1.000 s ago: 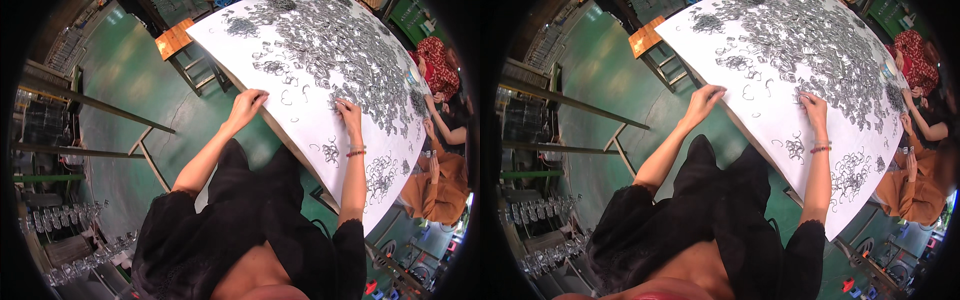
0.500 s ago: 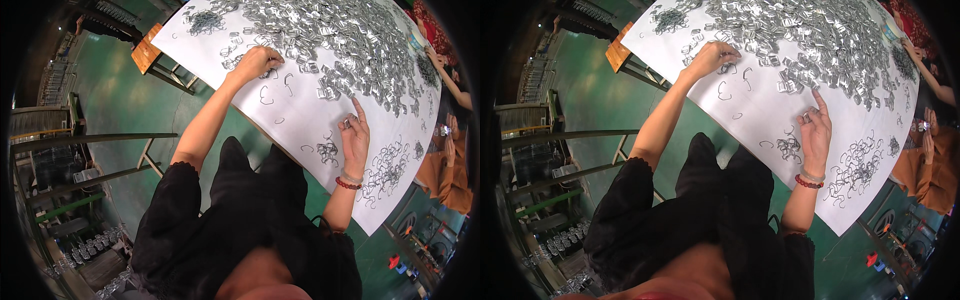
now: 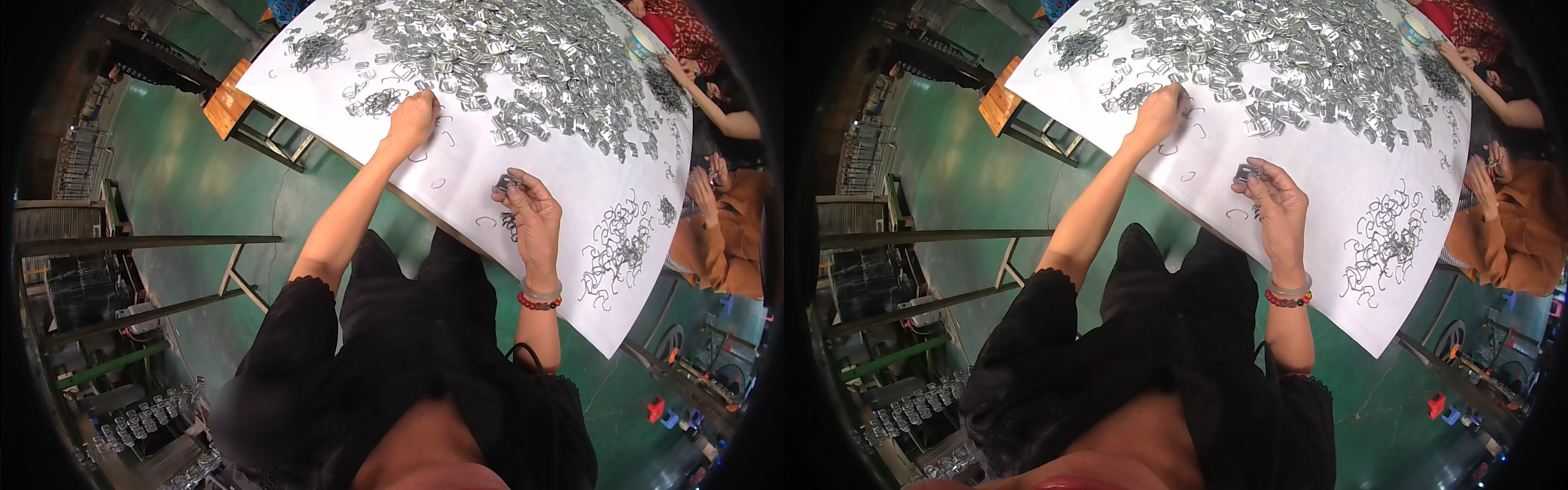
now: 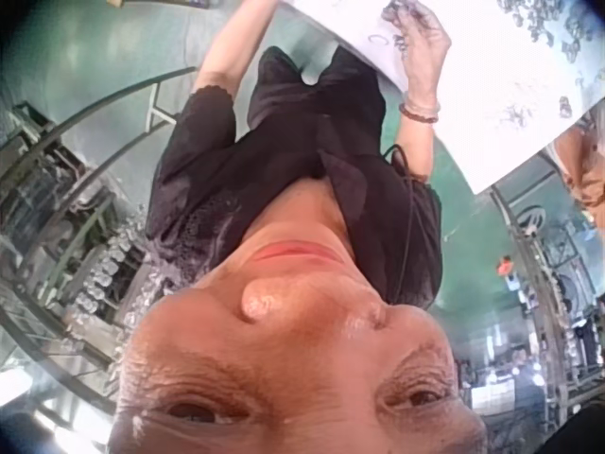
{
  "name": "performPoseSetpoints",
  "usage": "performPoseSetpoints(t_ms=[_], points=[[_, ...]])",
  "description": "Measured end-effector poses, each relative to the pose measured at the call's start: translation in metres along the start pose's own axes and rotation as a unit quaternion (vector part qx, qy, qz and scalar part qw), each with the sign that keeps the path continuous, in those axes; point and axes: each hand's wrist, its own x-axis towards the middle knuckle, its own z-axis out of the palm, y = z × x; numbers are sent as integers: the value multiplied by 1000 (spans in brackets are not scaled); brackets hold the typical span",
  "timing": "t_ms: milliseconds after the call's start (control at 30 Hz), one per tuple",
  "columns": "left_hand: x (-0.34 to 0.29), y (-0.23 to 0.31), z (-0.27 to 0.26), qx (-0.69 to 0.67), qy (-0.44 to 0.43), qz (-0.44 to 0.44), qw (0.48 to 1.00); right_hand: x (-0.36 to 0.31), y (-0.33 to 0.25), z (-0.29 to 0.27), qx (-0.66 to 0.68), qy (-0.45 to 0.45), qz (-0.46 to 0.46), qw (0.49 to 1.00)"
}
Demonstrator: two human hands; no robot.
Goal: The person picks up small metal hooks and rectangular metal pieces from a table and connects them by hand. They repeatedly attach hooks to the metal pieces and place the assembled units onto a vertical rack nearby.
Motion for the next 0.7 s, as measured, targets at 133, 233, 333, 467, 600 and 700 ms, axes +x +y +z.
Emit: performPoseSetpoints(t_ms=[133, 233, 333, 467, 600, 700], points=[[-26, 2, -26, -186, 12, -34, 982, -7, 3, 13, -41, 9, -35, 998], [-62, 31, -56, -307, -60, -106, 944, -14, 12, 23, -16, 16, -23, 999], [-99, 47, -75, -500, -88, -129, 852, -25, 18, 37, 27, -7, 18, 999], [-137, 70, -102, -614, -125, -151, 765, -29, 26, 44, 22, -21, 47, 998], [-145, 68, -98, -606, -135, -162, 767, -33, 27, 45, -2, -23, 38, 999], [-146, 70, -97, -596, -140, -167, 773, -38, 22, 49, -2, -8, 5, 1000]])
